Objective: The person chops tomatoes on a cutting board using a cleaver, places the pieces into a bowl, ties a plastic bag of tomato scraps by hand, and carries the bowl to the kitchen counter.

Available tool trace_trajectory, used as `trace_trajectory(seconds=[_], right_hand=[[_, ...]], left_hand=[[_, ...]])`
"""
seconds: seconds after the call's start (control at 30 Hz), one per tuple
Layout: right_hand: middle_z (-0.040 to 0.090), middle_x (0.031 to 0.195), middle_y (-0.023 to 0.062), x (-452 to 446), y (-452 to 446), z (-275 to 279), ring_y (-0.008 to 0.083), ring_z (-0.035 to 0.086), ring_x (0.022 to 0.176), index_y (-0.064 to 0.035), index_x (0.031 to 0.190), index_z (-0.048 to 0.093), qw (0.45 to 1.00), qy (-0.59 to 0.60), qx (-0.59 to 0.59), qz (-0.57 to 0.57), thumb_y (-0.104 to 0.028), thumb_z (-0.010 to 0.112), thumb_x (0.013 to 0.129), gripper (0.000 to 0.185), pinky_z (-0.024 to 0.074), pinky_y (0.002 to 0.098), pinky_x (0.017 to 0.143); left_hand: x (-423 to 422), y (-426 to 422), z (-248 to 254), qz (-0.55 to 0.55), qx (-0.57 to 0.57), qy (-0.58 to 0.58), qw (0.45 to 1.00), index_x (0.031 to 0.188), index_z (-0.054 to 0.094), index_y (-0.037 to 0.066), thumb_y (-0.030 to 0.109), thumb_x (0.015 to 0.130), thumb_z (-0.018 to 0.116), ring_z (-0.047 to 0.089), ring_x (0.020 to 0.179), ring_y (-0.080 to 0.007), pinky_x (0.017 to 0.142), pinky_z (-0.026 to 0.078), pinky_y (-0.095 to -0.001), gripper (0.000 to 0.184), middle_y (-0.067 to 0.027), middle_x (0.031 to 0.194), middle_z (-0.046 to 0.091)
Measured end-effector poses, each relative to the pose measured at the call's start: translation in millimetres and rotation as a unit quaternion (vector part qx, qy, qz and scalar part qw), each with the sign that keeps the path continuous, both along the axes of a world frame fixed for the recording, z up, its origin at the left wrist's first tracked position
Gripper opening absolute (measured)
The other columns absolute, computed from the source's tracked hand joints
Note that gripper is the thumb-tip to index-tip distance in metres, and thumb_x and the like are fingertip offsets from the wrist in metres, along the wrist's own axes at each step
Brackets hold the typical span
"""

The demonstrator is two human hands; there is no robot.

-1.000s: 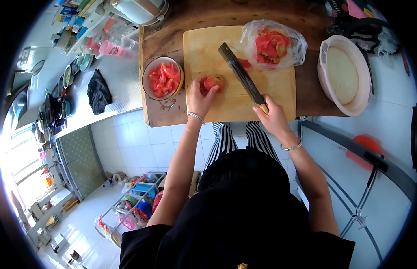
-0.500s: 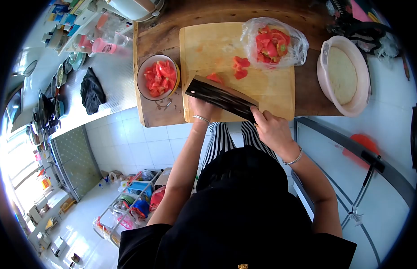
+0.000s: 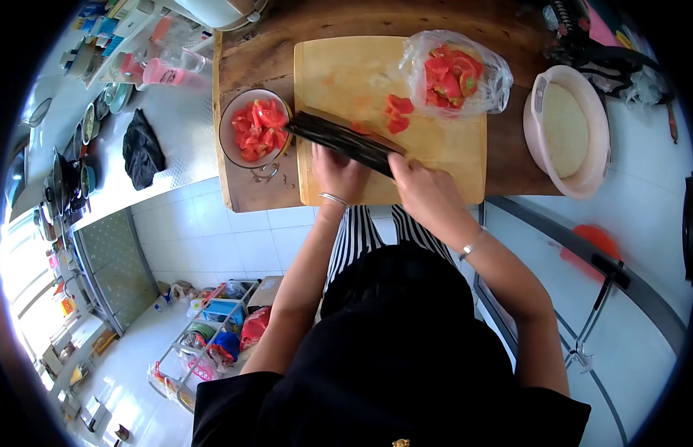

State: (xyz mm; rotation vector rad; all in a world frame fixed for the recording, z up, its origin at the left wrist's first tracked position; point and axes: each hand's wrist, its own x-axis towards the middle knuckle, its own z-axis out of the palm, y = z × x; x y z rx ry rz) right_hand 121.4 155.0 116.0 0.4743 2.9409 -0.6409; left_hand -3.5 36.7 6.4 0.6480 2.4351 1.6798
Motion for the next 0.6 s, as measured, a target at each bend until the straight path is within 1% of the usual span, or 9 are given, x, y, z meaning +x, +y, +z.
trace_trajectory(seconds=[0.03,0.07,0.1,0.17,0.2,0.3,0.37,0.5,0.6], right_hand=[[0.060,0.070,0.0177,-13,-1,-5,0.0365,0.063,0.063,-0.0039,0.101,0.045,0.999,0.046,-0.018,-0.022,-0.014,0.058,0.087,0.022,0.0502,0.0446,0.055],[0.060,0.070,0.0177,-18,4,-5,0.0365,0.063,0.063,-0.0039,0.101,0.045,0.998,0.049,-0.017,-0.020,-0.014,0.058,0.087,0.022,0.0502,0.0446,0.055],[0.060,0.069,0.0189,-22,10,-4,0.0385,0.062,0.064,-0.0033,0.103,0.045,0.996,0.036,-0.078,-0.032,-0.016,0.061,0.087,0.026,0.0488,0.0456,0.055],[0.060,0.070,0.0204,-16,27,-6,0.0433,0.060,0.067,-0.0026,0.104,0.045,0.980,0.031,-0.187,-0.052,-0.023,0.068,0.085,0.036,0.0458,0.0482,0.056],[0.061,0.073,0.0211,-15,35,8,0.0433,0.061,0.071,-0.0022,0.104,0.046,0.979,-0.043,-0.186,-0.068,-0.022,0.068,0.084,0.035,0.0466,0.0469,0.058],[0.060,0.074,0.0223,-13,45,-21,0.0425,0.061,0.073,-0.0007,0.104,0.048,0.972,-0.068,-0.215,-0.071,-0.021,0.069,0.084,0.035,0.0465,0.0450,0.060],[0.062,0.075,0.0225,-16,36,-49,0.0421,0.062,0.072,-0.0006,0.102,0.048,0.972,0.045,-0.219,-0.071,-0.021,0.066,0.085,0.032,0.0471,0.0500,0.063],[0.060,0.068,0.0213,-19,52,-42,0.0409,0.060,0.065,-0.0009,0.106,0.050,0.955,-0.014,-0.278,-0.102,-0.021,0.066,0.085,0.033,0.0444,0.0486,0.056],[0.059,0.067,0.0213,-5,44,-27,0.0407,0.060,0.065,-0.0021,0.102,0.049,0.975,0.056,-0.194,-0.096,-0.022,0.066,0.085,0.031,0.0448,0.0487,0.056]], left_hand=[[-1,2,3,0.007,-0.017,-0.013,1.000,0.101,0.057,0.003,0.015,0.069,0.076,0.058,0.093,-0.0342,0.080,0.048,-0.0383,0.039,-0.0143,0.098,0.058],[-4,2,6,0.016,-0.034,-0.026,0.999,0.101,0.057,0.003,0.014,0.068,0.076,0.058,0.091,-0.0337,0.080,0.048,-0.0378,0.040,-0.0145,0.098,0.058],[-7,1,5,0.004,-0.023,0.085,0.996,0.101,0.055,0.002,0.008,0.071,0.077,0.055,0.079,-0.0257,0.072,0.047,-0.0334,0.038,-0.0111,0.091,0.055],[-9,-1,6,0.002,-0.027,0.075,0.997,0.101,0.055,0.003,0.009,0.070,0.078,0.055,0.081,-0.0261,0.073,0.047,-0.0339,0.039,-0.0112,0.092,0.056],[-7,-1,8,-0.005,-0.030,0.062,0.998,0.102,0.055,0.003,0.009,0.070,0.079,0.055,0.082,-0.0264,0.075,0.047,-0.0344,0.040,-0.0114,0.093,0.056],[-8,1,7,-0.013,-0.025,0.073,0.997,0.103,0.056,0.003,0.010,0.071,0.079,0.056,0.086,-0.0266,0.077,0.047,-0.0343,0.040,-0.0117,0.095,0.057],[-7,-4,6,-0.018,-0.021,0.089,0.996,0.103,0.056,0.003,0.010,0.071,0.079,0.057,0.088,-0.0265,0.079,0.047,-0.0341,0.039,-0.0118,0.096,0.057],[-8,-9,5,-0.044,-0.027,0.058,0.997,0.105,0.056,0.003,0.008,0.073,0.077,0.057,0.092,-0.0261,0.082,0.047,-0.0332,0.039,-0.0117,0.099,0.057],[-10,-6,1,-0.037,-0.018,0.069,0.997,0.106,0.056,0.003,0.007,0.073,0.077,0.057,0.093,-0.0259,0.083,0.047,-0.0329,0.039,-0.0117,0.100,0.057]])
